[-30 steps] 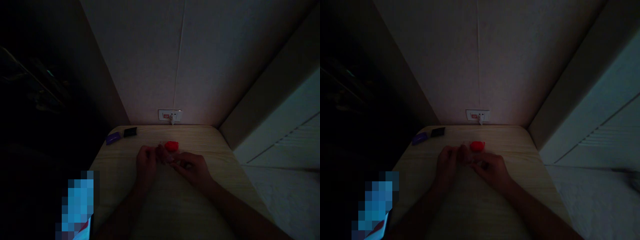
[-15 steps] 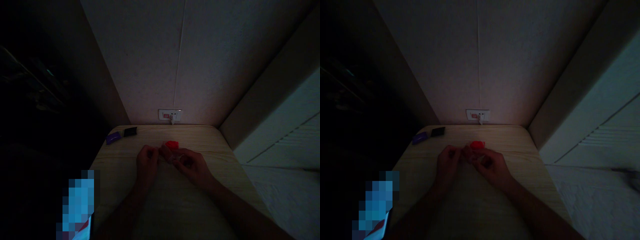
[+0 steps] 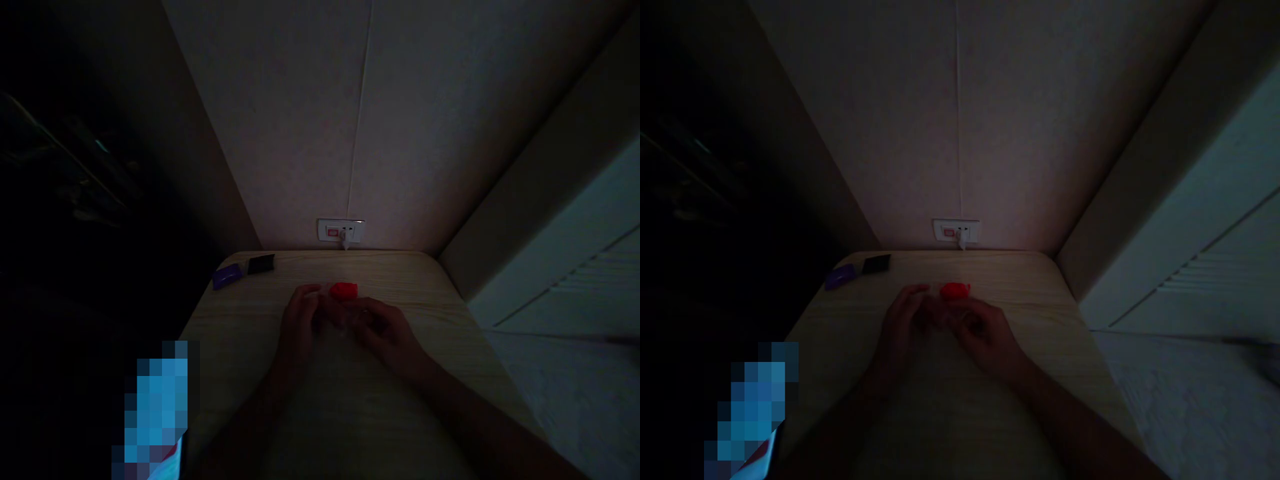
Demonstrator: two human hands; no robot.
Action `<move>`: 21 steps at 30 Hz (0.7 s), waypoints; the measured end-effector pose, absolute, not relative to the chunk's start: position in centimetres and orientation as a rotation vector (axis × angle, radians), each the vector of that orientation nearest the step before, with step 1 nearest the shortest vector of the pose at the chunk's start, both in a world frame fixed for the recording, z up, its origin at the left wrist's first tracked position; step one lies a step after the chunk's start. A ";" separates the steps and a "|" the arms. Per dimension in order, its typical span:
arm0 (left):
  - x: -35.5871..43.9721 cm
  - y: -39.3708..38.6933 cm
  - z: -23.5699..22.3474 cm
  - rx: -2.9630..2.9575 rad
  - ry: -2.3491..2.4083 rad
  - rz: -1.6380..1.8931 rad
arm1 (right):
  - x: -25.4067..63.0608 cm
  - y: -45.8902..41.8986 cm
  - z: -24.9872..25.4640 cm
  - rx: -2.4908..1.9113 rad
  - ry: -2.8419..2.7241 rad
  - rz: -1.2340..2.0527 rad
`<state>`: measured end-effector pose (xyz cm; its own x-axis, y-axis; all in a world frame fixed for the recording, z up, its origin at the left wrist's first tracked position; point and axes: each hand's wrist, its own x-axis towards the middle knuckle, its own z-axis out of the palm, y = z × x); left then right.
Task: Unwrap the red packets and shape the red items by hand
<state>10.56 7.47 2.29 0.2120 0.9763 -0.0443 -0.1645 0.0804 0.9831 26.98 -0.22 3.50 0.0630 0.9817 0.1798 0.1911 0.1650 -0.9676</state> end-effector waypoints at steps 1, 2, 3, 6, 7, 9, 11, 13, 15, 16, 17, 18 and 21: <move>10.6 7.4 2.3 1.103 0.921 1.058 | 27.1 -0.3 3.4 -1.228 -1.360 0.946; 10.7 7.4 2.3 1.085 0.889 1.021 | 27.1 -0.3 3.4 -1.218 -1.356 0.958; 10.7 7.4 2.3 1.074 0.862 0.982 | 27.1 -0.3 3.4 -1.214 -1.346 0.969; 10.7 7.5 2.5 1.039 0.821 0.903 | 27.0 -0.2 3.6 -1.199 -1.273 0.998; 10.7 7.6 2.5 1.008 0.824 0.906 | 27.0 -0.1 3.6 -1.190 -1.236 0.996; 10.6 7.6 2.6 0.934 0.845 0.945 | 26.8 0.1 3.6 -1.198 -1.166 0.966; 10.5 7.7 2.6 0.897 0.866 0.973 | 26.9 0.3 3.5 -1.262 -1.139 0.914; 10.5 7.8 2.7 0.900 0.901 0.985 | 27.1 0.3 3.2 -1.349 -1.169 0.852; 10.4 7.8 2.7 0.923 0.939 1.007 | 27.3 0.4 2.9 -1.400 -1.220 0.764; 10.3 7.9 2.7 0.939 0.961 1.025 | 27.4 0.4 2.9 -1.406 -1.240 0.717; 10.2 7.9 2.7 0.956 0.982 1.047 | 27.6 0.4 2.8 -1.397 -1.253 0.677; 10.2 7.9 2.6 0.973 1.001 1.070 | 27.7 0.5 2.8 -1.374 -1.259 0.648; 9.8 8.2 2.4 1.005 1.043 1.116 | 27.8 0.6 2.9 -1.305 -1.264 0.633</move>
